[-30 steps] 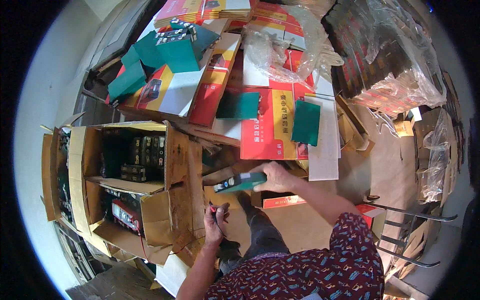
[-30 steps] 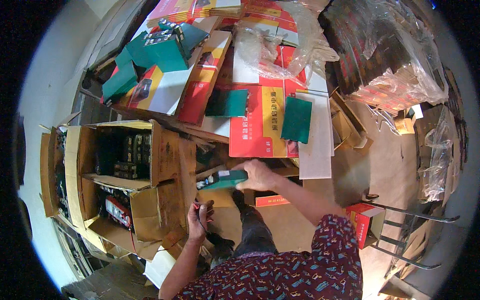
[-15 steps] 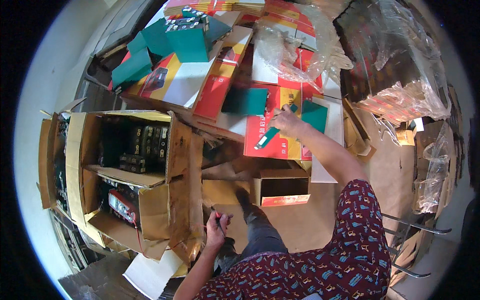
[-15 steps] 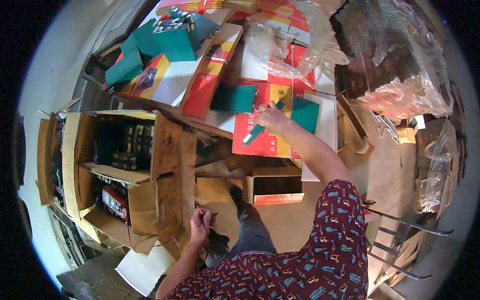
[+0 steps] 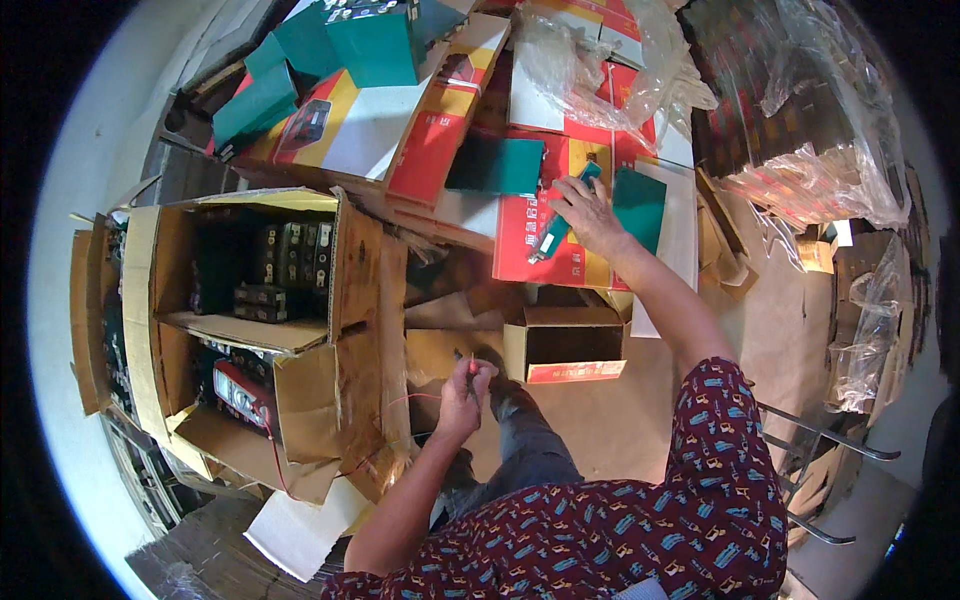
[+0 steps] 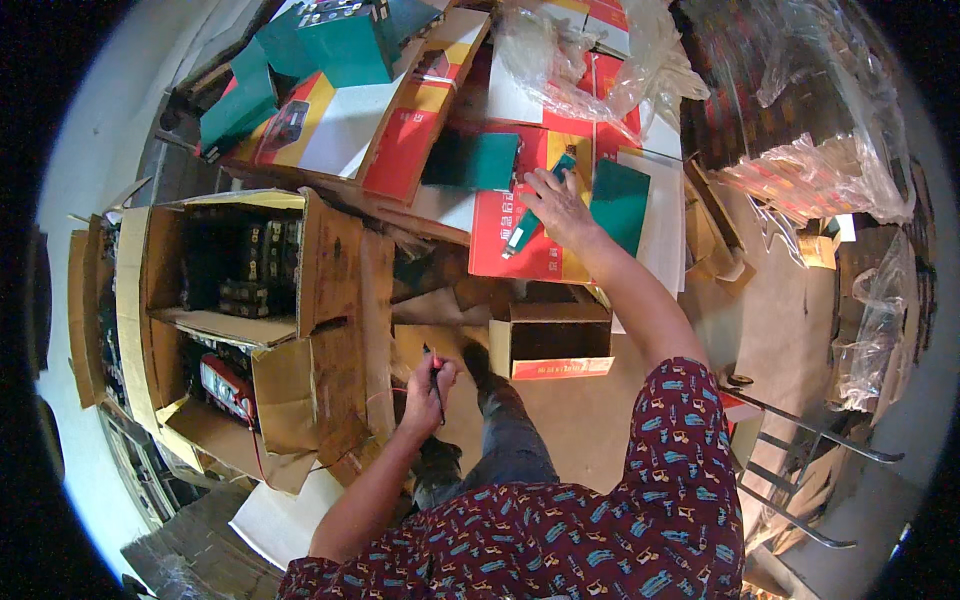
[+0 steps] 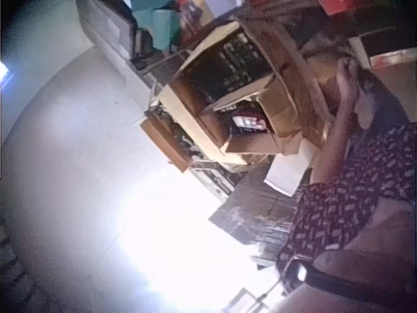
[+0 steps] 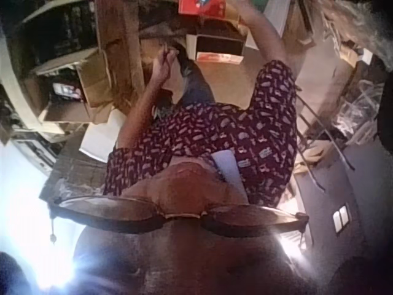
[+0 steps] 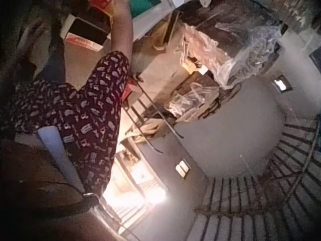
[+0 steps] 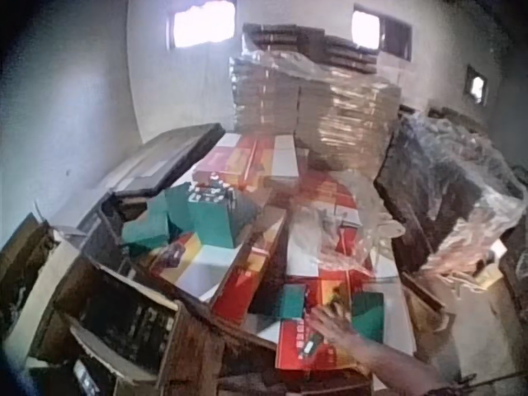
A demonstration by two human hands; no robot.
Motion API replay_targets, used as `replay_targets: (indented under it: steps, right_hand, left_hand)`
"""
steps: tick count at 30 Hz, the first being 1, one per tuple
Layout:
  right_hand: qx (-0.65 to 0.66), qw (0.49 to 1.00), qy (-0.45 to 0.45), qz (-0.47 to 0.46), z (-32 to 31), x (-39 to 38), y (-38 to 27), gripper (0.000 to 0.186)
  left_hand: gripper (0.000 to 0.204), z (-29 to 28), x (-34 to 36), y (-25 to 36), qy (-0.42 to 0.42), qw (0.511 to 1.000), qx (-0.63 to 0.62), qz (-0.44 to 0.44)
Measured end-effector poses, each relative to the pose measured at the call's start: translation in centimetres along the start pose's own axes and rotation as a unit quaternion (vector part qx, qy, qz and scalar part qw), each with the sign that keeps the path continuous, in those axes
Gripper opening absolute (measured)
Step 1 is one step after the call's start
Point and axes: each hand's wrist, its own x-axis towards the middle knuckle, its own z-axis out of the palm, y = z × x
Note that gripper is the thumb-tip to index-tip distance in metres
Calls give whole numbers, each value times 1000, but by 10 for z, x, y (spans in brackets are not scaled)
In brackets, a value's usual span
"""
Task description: The person tests small green electronic modules using a multimeter. They pick up modules from a cardboard box, connect the multimeter probes to the terminals, and then place the modules back into the box or onto a nearby pile.
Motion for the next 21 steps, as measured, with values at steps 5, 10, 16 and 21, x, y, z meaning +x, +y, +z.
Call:
replay_targets:
  steps: [5,10,16,21]
  right_hand:
    - [6,995,92,41,-15,-10,-18,57]
    - [300,915,222,155,8,-73,-88,46]
    - [758,507,72,403,15,-122,-218,39]
    - [695,603,27,390,27,-125,-217,41]
  left_hand:
    - [13,21,24,-27,22,999,-36,34]
    - [18,42,56,-5,-15,986,-144,-78]
    - [20,80,88,-28,55,982,-161,78]
    - [21,100,95,-44,38,981,-184,47]
